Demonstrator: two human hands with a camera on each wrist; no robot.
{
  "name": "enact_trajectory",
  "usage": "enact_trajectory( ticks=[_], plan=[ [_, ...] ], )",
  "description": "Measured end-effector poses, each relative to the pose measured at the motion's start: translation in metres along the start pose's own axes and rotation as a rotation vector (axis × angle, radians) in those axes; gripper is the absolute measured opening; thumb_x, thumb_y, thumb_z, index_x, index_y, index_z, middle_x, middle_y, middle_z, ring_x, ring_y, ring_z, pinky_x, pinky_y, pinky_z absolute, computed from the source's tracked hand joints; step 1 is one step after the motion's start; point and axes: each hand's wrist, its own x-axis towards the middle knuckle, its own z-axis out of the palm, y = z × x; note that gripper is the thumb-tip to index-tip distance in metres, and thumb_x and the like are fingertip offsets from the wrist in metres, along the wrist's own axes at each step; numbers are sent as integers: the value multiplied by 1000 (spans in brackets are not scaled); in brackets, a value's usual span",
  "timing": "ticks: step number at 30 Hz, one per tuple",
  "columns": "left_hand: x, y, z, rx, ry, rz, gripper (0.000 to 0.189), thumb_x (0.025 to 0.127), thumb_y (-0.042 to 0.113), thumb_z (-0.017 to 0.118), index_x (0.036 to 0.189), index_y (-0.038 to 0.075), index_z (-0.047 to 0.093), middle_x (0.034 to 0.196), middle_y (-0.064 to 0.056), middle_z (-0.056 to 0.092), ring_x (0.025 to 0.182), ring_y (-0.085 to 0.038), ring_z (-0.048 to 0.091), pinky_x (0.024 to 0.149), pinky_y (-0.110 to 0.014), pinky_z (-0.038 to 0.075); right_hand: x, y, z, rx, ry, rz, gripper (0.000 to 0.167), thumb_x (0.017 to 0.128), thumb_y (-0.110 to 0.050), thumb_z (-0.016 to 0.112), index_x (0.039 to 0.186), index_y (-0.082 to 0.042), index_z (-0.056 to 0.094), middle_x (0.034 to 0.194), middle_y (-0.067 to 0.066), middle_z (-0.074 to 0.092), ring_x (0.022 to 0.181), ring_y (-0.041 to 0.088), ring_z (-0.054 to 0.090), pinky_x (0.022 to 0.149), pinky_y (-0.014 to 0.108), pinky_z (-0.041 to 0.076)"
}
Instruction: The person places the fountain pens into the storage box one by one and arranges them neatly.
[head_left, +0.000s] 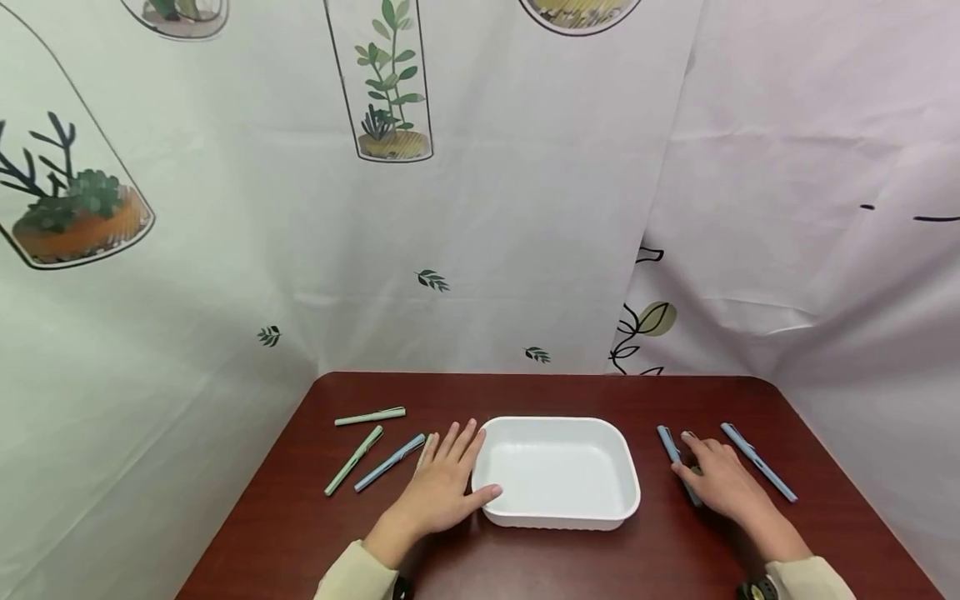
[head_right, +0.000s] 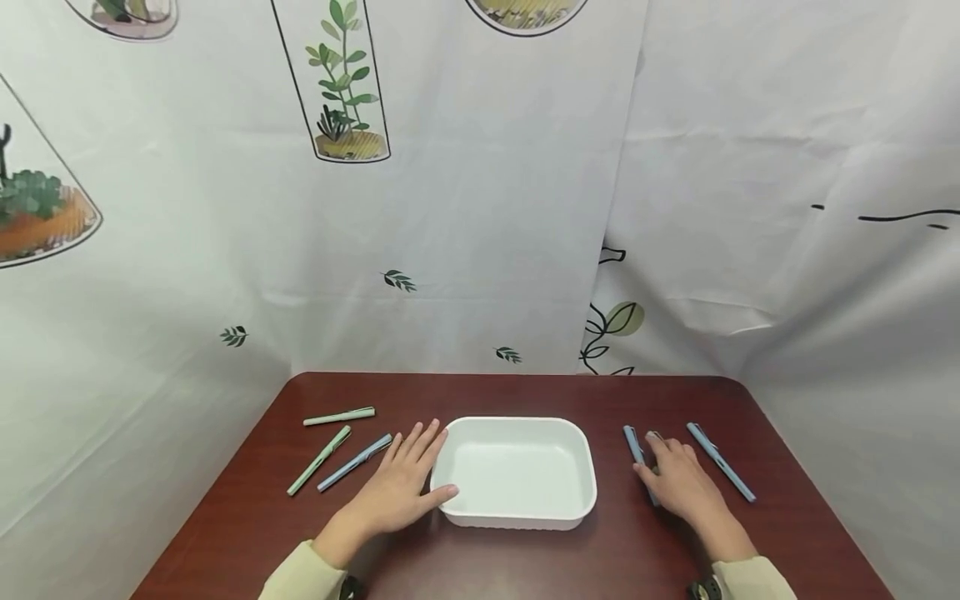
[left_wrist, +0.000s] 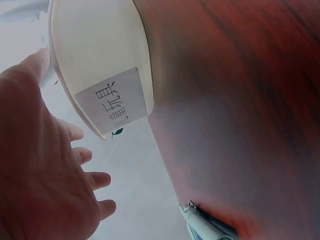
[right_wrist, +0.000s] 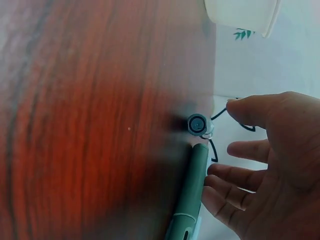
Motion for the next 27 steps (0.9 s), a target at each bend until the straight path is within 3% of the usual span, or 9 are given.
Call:
enact_trajectory(
  ticks=[16,23,27],
  plan=[
    [2,4,7,5,-62,6,86,98,64,50,161,10,28,168,-10,20,153,-40,20,118,-66,18,13,0,-1,-43,-119,79,58,92,-23,72,129,18,54,104,28,59,94,40,58,79,54,50],
    [2,3,7,15,-65,2,87,97,67,47,161,11,28,168,-11,20,153,-40,20,118,-66,18,20,-4,0,-41,-143,112,55,92,-22,72,124,19,55,100,26,60,87,34,58,76,50,50],
    [2,3,7,21,-67,4,89,97,70,44,161,10,29,168,-11,20,153,-40,20,118,-66,18,23,-5,0,-38,-168,137,50,92,-21,72,121,17,58,92,19,64,79,28,60,72,49,50]
  ],
)
